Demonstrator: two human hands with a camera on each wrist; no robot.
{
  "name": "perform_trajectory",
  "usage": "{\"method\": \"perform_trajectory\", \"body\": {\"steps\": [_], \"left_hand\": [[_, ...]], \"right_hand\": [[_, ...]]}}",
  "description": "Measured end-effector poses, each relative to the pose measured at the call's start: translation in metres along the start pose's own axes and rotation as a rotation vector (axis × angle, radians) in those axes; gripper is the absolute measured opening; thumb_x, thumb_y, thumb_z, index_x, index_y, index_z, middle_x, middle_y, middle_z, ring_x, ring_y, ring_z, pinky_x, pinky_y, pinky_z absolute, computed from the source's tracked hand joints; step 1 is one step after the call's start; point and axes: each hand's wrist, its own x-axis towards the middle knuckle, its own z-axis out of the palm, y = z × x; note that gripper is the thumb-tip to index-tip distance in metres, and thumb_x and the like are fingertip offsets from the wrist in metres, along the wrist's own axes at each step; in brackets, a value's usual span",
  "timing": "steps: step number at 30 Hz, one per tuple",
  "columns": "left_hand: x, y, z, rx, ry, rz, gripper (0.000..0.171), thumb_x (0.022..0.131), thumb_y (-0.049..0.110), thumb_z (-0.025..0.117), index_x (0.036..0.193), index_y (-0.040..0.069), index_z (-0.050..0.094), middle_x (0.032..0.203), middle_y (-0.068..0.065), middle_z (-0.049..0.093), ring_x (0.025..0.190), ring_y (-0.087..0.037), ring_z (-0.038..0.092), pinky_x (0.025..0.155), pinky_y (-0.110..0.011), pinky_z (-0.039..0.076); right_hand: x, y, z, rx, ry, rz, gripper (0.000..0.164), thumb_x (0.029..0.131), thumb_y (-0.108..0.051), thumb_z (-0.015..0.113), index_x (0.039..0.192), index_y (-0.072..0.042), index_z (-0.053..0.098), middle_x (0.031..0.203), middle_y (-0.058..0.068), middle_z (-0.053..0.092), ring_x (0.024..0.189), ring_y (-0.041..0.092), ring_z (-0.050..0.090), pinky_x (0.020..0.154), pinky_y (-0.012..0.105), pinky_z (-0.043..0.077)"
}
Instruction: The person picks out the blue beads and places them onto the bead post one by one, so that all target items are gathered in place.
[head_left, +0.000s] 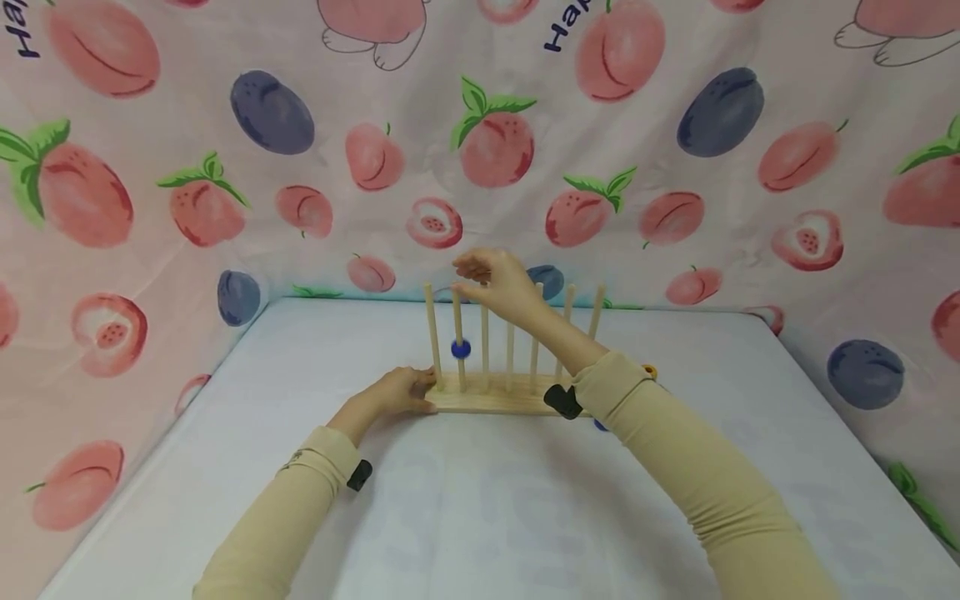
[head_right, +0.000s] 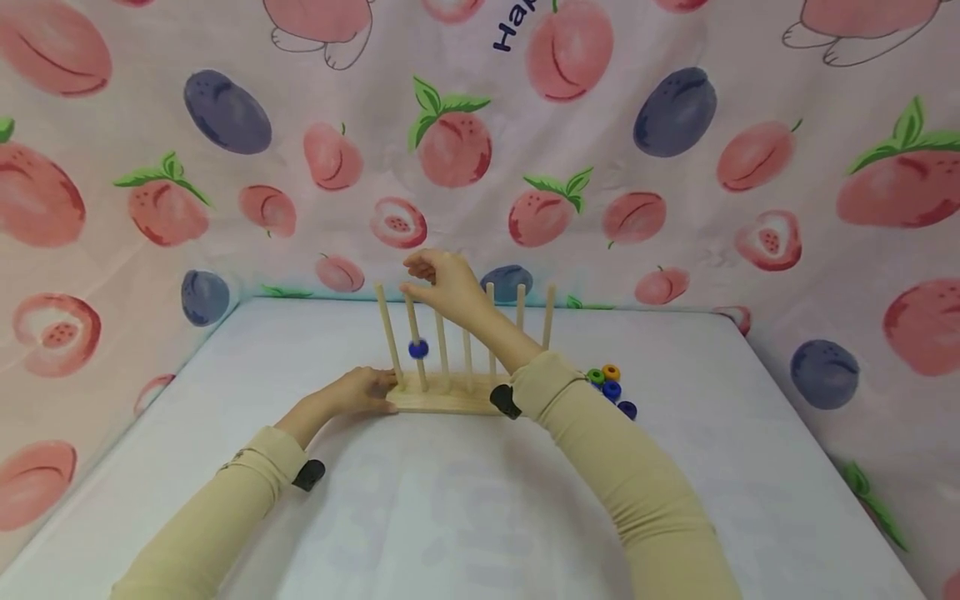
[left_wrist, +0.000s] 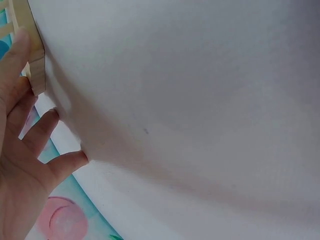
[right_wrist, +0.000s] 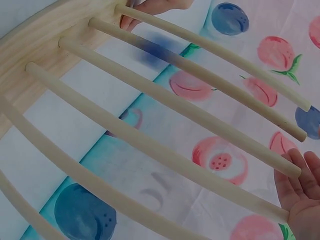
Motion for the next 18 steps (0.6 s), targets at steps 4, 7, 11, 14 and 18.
{"method": "perform_trajectory", "body": {"steps": [4,7,11,14,18], "left_hand": [[0.001,-0.001,0.0,0.001,0.006,0.004,0.059,0.081,0.025,0.074,0.13,0.0,0.053,0.142,-0.017,0.043,0.134,-0.041,0.036,0.113,-0.053,0.028],[0.001,0.0,0.0,-0.004,0.01,-0.008,0.061,0.08,0.025,0.075,0.131,0.001,0.052,0.142,-0.016,0.044,0.134,-0.04,0.036,0.113,-0.053,0.028],[0.003,0.001,-0.001,-0.005,0.015,-0.012,0.063,0.08,0.026,0.075,0.133,0.001,0.051,0.141,-0.017,0.046,0.133,-0.04,0.039,0.112,-0.052,0.03],[0.003,0.002,-0.001,-0.006,0.016,-0.021,0.065,0.079,0.026,0.076,0.133,0.0,0.051,0.137,-0.02,0.05,0.13,-0.04,0.043,0.111,-0.052,0.032],[0.002,0.002,-0.001,-0.013,0.021,-0.04,0.067,0.077,0.024,0.078,0.133,0.0,0.051,0.135,-0.021,0.053,0.129,-0.04,0.045,0.111,-0.052,0.032]], "right_hand": [[-0.001,0.001,0.0,0.011,0.008,-0.011,0.035,0.086,-0.012,0.069,0.117,0.004,0.062,0.114,0.019,0.066,0.107,0.028,0.063,0.095,0.035,0.052],[-0.002,0.002,0.0,0.02,0.015,-0.014,0.035,0.086,-0.013,0.069,0.117,0.003,0.062,0.115,0.018,0.065,0.108,0.028,0.062,0.096,0.034,0.052],[-0.005,0.002,-0.002,0.017,0.031,-0.014,0.035,0.086,-0.014,0.069,0.118,0.001,0.061,0.118,0.017,0.064,0.11,0.028,0.061,0.097,0.033,0.05],[-0.009,0.002,-0.004,0.022,0.048,-0.023,0.036,0.086,-0.013,0.068,0.118,0.001,0.061,0.118,0.017,0.064,0.111,0.028,0.061,0.098,0.033,0.05],[-0.013,0.003,-0.005,0.046,0.066,-0.05,0.035,0.087,-0.01,0.067,0.119,0.003,0.059,0.118,0.02,0.063,0.112,0.029,0.06,0.099,0.033,0.049]]}}
